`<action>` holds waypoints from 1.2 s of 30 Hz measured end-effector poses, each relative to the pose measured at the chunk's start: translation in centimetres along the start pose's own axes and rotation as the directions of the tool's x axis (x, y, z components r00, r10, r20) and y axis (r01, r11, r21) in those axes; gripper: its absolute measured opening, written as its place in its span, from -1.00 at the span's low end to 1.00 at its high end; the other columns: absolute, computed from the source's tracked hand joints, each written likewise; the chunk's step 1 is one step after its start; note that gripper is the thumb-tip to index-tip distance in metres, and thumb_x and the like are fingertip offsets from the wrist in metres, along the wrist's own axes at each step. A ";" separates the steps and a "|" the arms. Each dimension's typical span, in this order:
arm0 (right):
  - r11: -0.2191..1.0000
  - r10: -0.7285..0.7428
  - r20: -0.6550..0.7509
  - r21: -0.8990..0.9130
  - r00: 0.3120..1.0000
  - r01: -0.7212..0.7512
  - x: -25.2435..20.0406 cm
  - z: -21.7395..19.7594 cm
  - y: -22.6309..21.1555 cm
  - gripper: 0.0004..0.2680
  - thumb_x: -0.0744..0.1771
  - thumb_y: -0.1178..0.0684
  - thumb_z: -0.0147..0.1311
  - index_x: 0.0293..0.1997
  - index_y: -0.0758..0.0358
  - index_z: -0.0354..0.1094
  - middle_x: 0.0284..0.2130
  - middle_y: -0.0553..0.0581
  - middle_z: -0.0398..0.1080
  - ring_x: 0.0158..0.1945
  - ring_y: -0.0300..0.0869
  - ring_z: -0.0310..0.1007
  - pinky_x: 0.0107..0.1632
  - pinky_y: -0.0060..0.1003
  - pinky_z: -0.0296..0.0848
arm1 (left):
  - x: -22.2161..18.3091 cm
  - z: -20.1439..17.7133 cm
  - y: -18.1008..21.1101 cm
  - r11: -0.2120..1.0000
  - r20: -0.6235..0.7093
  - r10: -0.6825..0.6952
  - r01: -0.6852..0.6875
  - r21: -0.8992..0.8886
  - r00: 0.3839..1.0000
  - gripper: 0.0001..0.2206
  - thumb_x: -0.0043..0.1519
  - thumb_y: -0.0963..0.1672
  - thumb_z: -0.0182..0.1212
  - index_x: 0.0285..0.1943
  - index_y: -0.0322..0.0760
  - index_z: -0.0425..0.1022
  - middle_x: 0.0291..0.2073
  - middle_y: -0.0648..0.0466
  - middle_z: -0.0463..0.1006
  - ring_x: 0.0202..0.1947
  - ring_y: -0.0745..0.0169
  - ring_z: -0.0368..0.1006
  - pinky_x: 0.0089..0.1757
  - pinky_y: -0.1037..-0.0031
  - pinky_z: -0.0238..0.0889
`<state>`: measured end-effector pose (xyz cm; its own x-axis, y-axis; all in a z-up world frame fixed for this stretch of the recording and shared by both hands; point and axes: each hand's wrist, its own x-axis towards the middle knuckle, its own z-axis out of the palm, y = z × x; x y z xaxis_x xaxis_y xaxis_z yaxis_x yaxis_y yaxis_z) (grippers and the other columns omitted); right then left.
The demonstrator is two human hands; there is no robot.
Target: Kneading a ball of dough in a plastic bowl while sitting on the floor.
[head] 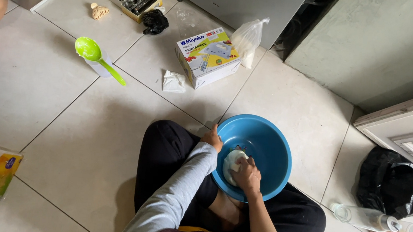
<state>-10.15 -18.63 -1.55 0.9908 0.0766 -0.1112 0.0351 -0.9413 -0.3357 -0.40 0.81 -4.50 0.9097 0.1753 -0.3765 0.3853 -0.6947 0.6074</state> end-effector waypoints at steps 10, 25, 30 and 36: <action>0.306 0.431 0.058 0.930 0.901 -0.206 0.7 3.2 5.1 -0.83 0.06 0.18 0.26 -0.49 0.11 0.31 -0.67 0.14 0.37 -0.60 -0.17 0.36 -0.59 -0.29 0.28 | -2.6 -2.9 1.3 1.000 0.050 -0.013 0.014 -0.013 0.999 -0.56 0.43 -0.12 -0.13 0.51 -0.07 -0.01 0.09 -0.25 0.55 0.04 -0.19 0.56 -0.03 0.04 0.51; -0.117 0.396 -0.009 0.991 0.918 0.060 1.6 -1.1 3.1 -0.79 0.23 0.25 0.14 -0.32 0.01 0.13 -0.39 0.11 0.52 -0.41 -0.18 0.56 -0.38 -0.33 0.53 | -0.7 -2.7 0.6 0.978 0.023 -0.113 0.107 0.179 0.993 -0.48 0.37 -0.07 0.03 0.53 -0.16 0.07 0.20 -0.18 0.51 0.14 -0.11 0.52 0.05 0.09 0.45; 0.867 -0.080 0.083 0.497 0.993 0.028 1.8 -6.9 -0.2 -0.76 0.39 -0.03 0.12 0.20 0.00 0.41 -0.13 0.24 0.54 -0.06 0.13 0.62 -0.10 0.12 0.65 | 0.2 -4.3 2.3 0.988 0.031 -0.045 0.040 0.151 0.998 -0.43 0.31 -0.08 0.12 0.52 -0.13 0.06 0.31 -0.10 0.36 0.26 -0.18 0.38 0.12 -0.08 0.37; 0.986 0.076 0.010 0.150 0.997 -0.076 3.6 -4.9 2.6 -0.53 0.25 -0.24 0.29 0.31 -0.26 0.30 -0.54 -0.08 0.50 -0.03 -0.07 0.47 0.07 0.11 0.41 | 1.4 -2.7 1.5 0.982 0.092 -0.056 0.038 0.183 0.994 -0.47 0.37 -0.05 0.04 0.55 -0.17 0.12 0.31 -0.07 0.40 0.30 -0.09 0.35 0.14 -0.01 0.36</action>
<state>-5.84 -22.39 1.76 0.9893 0.0085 -0.1458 -0.0606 -0.8845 -0.4627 1.90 1.94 -2.26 0.8685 0.1490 -0.4727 0.3850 -0.8034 0.4543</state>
